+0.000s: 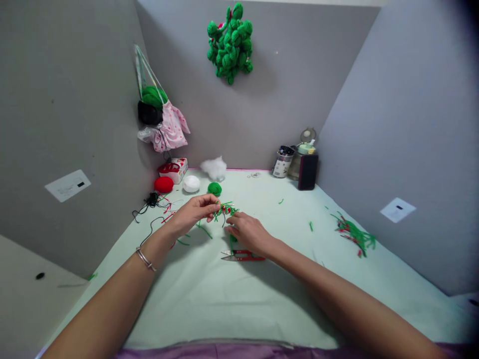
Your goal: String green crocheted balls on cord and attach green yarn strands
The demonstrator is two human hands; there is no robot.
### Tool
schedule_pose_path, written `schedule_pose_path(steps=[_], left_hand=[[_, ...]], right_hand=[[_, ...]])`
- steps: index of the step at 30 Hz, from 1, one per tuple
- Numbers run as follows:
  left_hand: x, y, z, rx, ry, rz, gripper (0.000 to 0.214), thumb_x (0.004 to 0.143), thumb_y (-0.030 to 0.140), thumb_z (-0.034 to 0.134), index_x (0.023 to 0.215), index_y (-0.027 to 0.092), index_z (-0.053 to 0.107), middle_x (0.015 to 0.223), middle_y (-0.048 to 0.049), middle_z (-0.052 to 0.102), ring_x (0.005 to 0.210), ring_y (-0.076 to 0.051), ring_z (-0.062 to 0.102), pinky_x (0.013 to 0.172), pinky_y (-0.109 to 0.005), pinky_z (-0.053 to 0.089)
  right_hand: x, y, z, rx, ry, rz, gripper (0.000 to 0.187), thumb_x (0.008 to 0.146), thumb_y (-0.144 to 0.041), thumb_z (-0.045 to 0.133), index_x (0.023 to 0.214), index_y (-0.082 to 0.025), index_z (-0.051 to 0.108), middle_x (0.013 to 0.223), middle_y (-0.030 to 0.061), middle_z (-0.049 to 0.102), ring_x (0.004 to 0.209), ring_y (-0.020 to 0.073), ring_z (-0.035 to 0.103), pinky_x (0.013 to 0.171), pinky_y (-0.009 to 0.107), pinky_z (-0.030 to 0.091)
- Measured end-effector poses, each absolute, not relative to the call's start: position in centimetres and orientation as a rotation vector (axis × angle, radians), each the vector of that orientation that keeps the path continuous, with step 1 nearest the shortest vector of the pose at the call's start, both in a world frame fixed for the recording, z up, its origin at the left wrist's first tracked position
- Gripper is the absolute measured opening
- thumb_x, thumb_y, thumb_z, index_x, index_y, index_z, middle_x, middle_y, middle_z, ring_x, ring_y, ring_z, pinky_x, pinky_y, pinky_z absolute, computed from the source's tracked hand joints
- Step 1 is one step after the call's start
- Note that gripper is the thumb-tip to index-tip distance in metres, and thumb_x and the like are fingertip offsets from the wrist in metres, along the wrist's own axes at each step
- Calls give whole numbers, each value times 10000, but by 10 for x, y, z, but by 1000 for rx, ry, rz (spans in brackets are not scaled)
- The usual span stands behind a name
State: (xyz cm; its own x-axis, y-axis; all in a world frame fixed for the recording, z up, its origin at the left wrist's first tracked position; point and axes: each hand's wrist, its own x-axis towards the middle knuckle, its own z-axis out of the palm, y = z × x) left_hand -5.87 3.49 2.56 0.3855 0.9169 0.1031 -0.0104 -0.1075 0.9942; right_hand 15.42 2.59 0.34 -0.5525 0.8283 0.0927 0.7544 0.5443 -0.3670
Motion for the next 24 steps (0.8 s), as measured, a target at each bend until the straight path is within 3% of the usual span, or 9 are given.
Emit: schedule_pose_path(steps=[2,5,7,9,13,16,19,22,24], left_hand=[[-55,35,27,1421,849,1002,270,807,393,736,857,162,604,807,26,538,633,-75,477,645,-235,396],[-42,33,24,1426,867,1020,254,815,387,708,865,165,596,812,24,540,640,-89,507,671,-252,427],[-29,31,18,1540,917,992,198,834,355,660,866,168,603,809,10,562,662,-120,538,691,-281,450],[-13,25,11,1791,1029,1045,99,840,257,609,796,169,616,819,-14,572,731,-153,554,726,-303,458],[13,10,6,2249,1122,920,164,899,183,534,831,175,683,858,-62,641,911,-221,571,869,-377,460],[19,-1,13,2142,997,821,174,893,252,611,1023,187,706,1026,-90,708,974,-228,615,917,-393,487],[6,-2,24,1869,916,953,573,843,294,696,1392,243,541,1425,-136,572,1099,-226,637,942,-378,515],[-28,9,34,1891,1028,1034,453,867,335,656,1307,233,619,1375,-125,620,1150,-240,636,996,-394,496],[-58,20,35,2025,1260,998,336,896,365,596,1186,218,681,1270,-95,684,1164,-251,626,1029,-407,468]], right_hand=[[155,28,6,-1317,-2377,572,278,934,-187,574,1199,-171,657,1102,115,680,993,229,640,859,349,477],[162,28,15,-1129,-1980,1034,600,868,-220,682,1429,-214,468,1227,99,644,902,173,650,830,334,515],[167,23,19,-942,-1724,1372,730,817,-269,756,1465,-245,420,1295,91,614,898,154,661,828,320,533],[172,17,20,-833,-1488,1640,635,801,-325,787,1376,-227,536,1251,76,643,915,144,665,855,302,534],[184,9,5,-880,-1054,1947,327,775,-417,819,929,-141,737,856,27,701,733,84,628,751,204,533],[201,6,-3,-922,-1008,1998,297,741,-362,859,890,-128,751,775,10,682,651,52,591,667,151,511],[236,7,5,-1049,-1100,1898,372,677,-274,897,997,-153,752,837,15,694,630,47,579,653,153,508],[296,20,22,-1255,-1353,1562,414,711,-388,856,1044,-176,730,923,58,701,696,103,612,708,233,535],[342,34,30,-1466,-1649,1193,486,779,-480,757,1165,-194,683,1006,122,707,795,203,652,766,358,551]])
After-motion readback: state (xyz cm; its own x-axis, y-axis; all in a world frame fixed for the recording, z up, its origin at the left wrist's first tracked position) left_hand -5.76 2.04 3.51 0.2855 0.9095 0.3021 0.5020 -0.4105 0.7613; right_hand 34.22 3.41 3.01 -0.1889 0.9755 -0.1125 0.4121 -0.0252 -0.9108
